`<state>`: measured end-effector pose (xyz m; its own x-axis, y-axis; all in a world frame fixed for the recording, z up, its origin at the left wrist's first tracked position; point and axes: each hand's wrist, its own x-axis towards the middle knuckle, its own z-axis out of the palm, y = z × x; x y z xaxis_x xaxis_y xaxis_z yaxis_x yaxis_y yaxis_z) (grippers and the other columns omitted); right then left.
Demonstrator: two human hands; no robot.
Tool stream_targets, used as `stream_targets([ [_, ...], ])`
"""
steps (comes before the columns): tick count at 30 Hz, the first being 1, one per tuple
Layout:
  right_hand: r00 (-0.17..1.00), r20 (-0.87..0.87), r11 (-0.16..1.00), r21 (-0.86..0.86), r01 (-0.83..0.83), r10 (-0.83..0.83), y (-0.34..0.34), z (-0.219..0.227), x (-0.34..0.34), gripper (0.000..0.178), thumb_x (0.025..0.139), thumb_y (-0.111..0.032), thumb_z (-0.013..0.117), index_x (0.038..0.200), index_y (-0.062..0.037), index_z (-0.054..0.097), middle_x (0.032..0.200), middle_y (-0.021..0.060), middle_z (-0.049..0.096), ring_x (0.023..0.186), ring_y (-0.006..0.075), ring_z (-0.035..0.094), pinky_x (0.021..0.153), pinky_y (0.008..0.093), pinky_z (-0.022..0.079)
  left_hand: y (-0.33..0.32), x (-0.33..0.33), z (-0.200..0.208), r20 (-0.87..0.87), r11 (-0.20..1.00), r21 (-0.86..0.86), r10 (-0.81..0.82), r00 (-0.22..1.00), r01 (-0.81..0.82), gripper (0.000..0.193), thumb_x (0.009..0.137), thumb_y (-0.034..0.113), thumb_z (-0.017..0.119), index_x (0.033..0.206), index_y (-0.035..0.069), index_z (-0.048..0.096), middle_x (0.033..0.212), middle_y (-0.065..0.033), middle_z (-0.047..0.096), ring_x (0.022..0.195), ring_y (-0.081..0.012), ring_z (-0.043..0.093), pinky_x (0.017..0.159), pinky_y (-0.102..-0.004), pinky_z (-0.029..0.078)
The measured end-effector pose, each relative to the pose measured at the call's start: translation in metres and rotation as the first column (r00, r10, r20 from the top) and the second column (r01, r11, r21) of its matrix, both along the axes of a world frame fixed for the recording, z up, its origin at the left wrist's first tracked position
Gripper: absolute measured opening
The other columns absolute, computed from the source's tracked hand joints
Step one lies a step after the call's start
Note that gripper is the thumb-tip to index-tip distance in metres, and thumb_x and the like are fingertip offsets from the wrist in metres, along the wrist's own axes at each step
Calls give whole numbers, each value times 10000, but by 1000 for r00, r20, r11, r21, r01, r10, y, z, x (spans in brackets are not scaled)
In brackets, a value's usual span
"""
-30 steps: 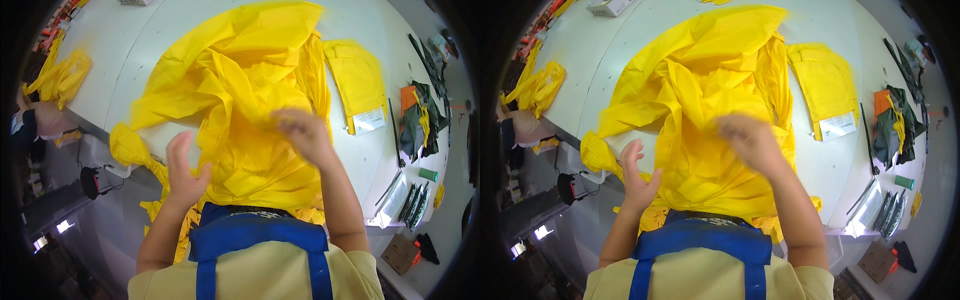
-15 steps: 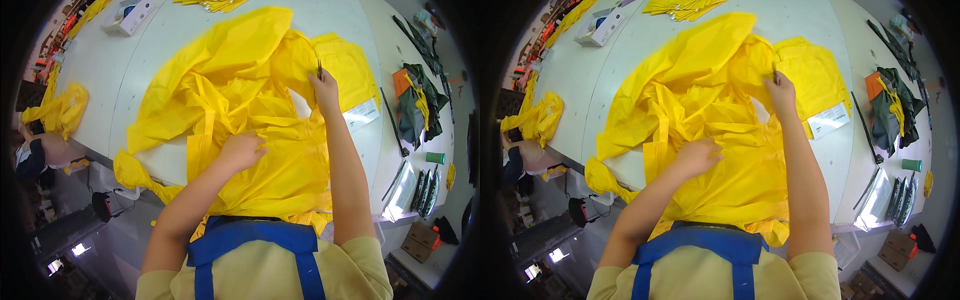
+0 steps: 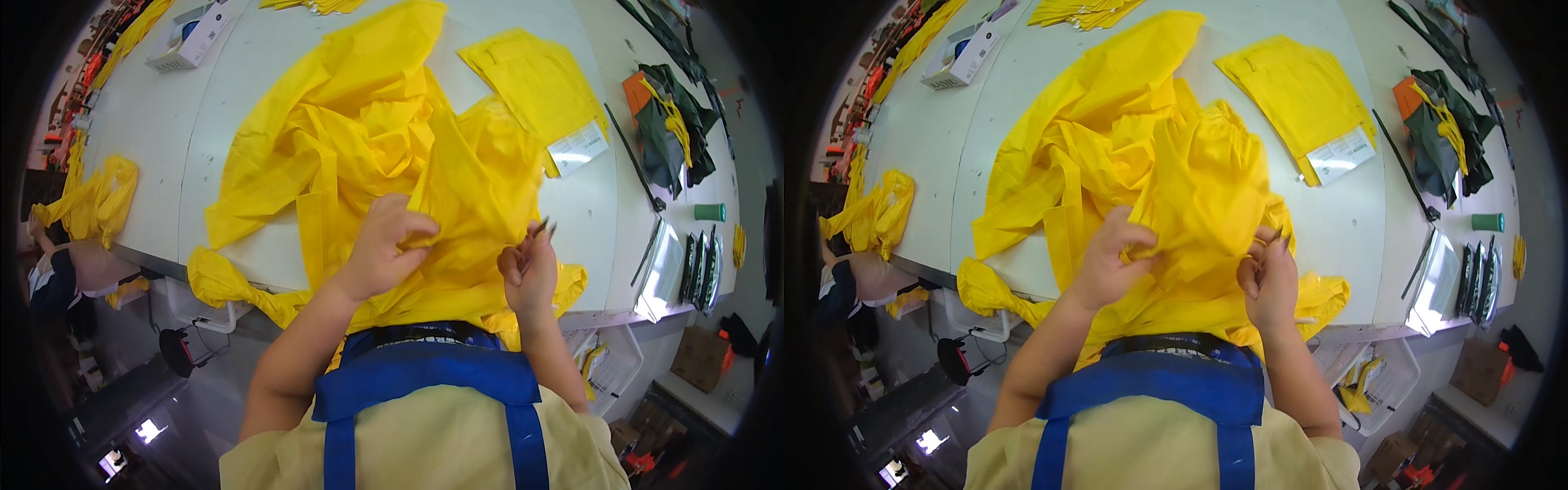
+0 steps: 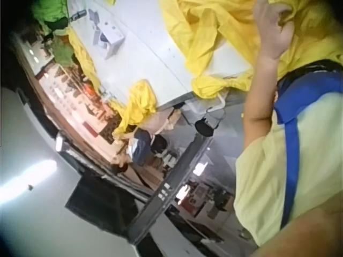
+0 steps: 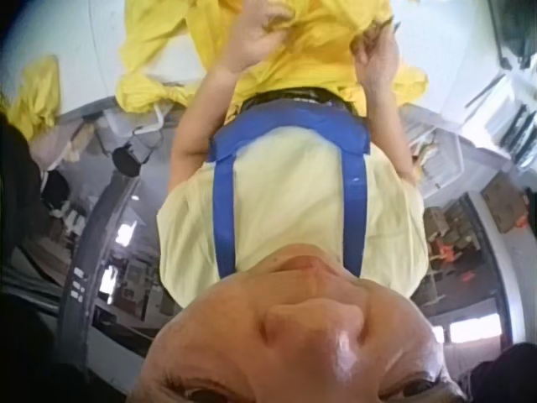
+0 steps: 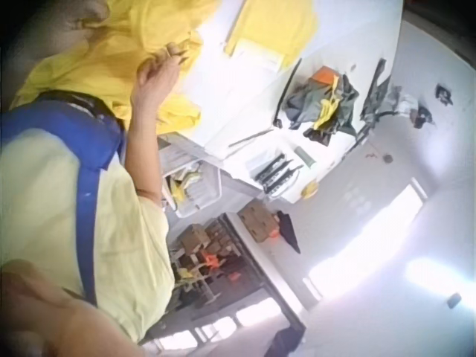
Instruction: The person folds a large yellow garment on a white table, smoothing and aligning edges before folding it into a compact rectangle. They then use small scissors to trim loose threads from the garment's seams.
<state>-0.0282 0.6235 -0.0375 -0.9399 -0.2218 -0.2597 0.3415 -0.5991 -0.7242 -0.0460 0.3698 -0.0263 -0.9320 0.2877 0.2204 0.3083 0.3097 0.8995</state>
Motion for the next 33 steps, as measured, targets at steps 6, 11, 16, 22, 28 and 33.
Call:
stream_targets([
  [6,988,102,985,-142,-100,115,-25,42,-3,292,883,-77,601,1137,62,559,1023,93,652,901,150,638,818,272,510,13,33,16,-252,971,-221,35,967,-93,304,702,81,650,991,171,623,1109,-118,533,1065,-330,463,963,-414,319],
  [11,975,-201,857,515,24,94,-39,54,21,268,780,69,650,1043,27,616,923,50,651,800,97,594,706,231,471,-3,55,31,537,548,728,-83,839,-412,379,819,190,568,1172,54,540,1210,-72,516,1140,-212,467,1028,-349,288],
  [16,732,-607,496,760,421,310,-51,78,31,200,720,61,697,905,-6,662,741,70,594,610,133,522,540,242,406,-23,64,76,376,761,626,-106,921,-168,435,868,106,574,1252,12,396,1256,-132,506,1150,-191,509,1000,-320,394],
  [22,694,-675,545,690,476,249,-42,68,37,106,762,21,673,861,-1,642,742,83,598,640,181,548,589,265,430,-14,82,98,361,853,458,78,929,-250,334,870,-17,535,1191,-8,443,1173,-128,556,1090,-164,538,940,-273,422],
  [28,737,-624,562,718,412,257,-34,67,36,42,814,-26,642,834,2,619,722,75,576,638,185,519,595,269,406,-21,83,85,516,771,571,-70,854,-282,168,918,62,493,1063,-16,524,1011,-88,614,894,-136,587,792,-252,464],
  [33,807,-534,588,747,311,251,-31,58,41,50,828,-43,631,831,4,613,695,60,543,613,162,481,570,260,374,-10,85,80,504,278,864,-479,719,-420,142,904,119,483,968,0,528,911,-91,632,800,-165,599,766,-286,480],
])
